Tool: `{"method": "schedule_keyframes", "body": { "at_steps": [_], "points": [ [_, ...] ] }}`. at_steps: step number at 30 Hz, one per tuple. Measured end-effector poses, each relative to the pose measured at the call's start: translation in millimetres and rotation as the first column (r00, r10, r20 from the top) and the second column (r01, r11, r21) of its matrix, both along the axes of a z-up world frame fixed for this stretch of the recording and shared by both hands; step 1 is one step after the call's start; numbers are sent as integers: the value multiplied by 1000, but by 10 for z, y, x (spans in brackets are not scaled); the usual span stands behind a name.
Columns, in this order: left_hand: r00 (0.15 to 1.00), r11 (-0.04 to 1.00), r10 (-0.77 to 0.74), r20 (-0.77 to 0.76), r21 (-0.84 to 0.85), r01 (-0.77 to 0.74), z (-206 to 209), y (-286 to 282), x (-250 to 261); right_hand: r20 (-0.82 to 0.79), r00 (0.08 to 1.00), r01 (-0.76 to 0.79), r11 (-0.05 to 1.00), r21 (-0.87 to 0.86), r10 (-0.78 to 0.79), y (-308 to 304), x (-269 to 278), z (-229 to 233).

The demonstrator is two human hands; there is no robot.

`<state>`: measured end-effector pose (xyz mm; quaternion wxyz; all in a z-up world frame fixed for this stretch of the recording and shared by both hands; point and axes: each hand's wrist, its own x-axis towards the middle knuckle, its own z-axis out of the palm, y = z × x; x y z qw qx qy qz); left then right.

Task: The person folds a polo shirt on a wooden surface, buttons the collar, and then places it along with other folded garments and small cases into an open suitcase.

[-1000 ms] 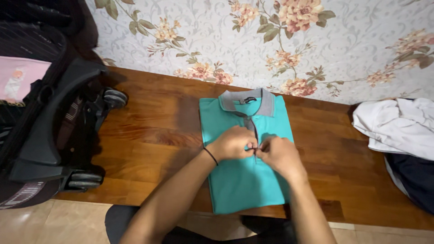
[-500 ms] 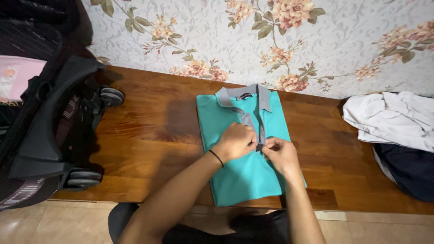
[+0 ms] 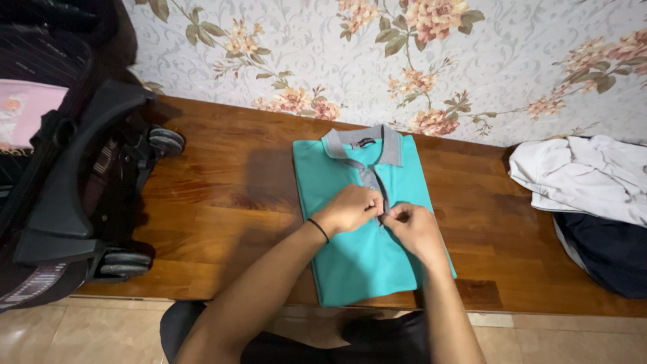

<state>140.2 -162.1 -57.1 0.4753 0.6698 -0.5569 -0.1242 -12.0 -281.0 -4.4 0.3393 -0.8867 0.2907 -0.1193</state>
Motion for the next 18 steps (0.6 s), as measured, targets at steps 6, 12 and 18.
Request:
{"method": "schedule_keyframes", "body": {
  "at_steps": [6,12,18],
  "points": [
    [982,992,64,-176,123,-42,101,1,-16,167,986,-44,924,380,-22,-254,-84,-351],
    [992,997,77,-99,26,-74,150,1,-60,168,985,-113,874,472,37,-300,-140,-329],
    [924,974,107,-366,226,-23,193,26,-96,145,989,-53,840,540,-31,-252,-153,-316]
  ]
}}
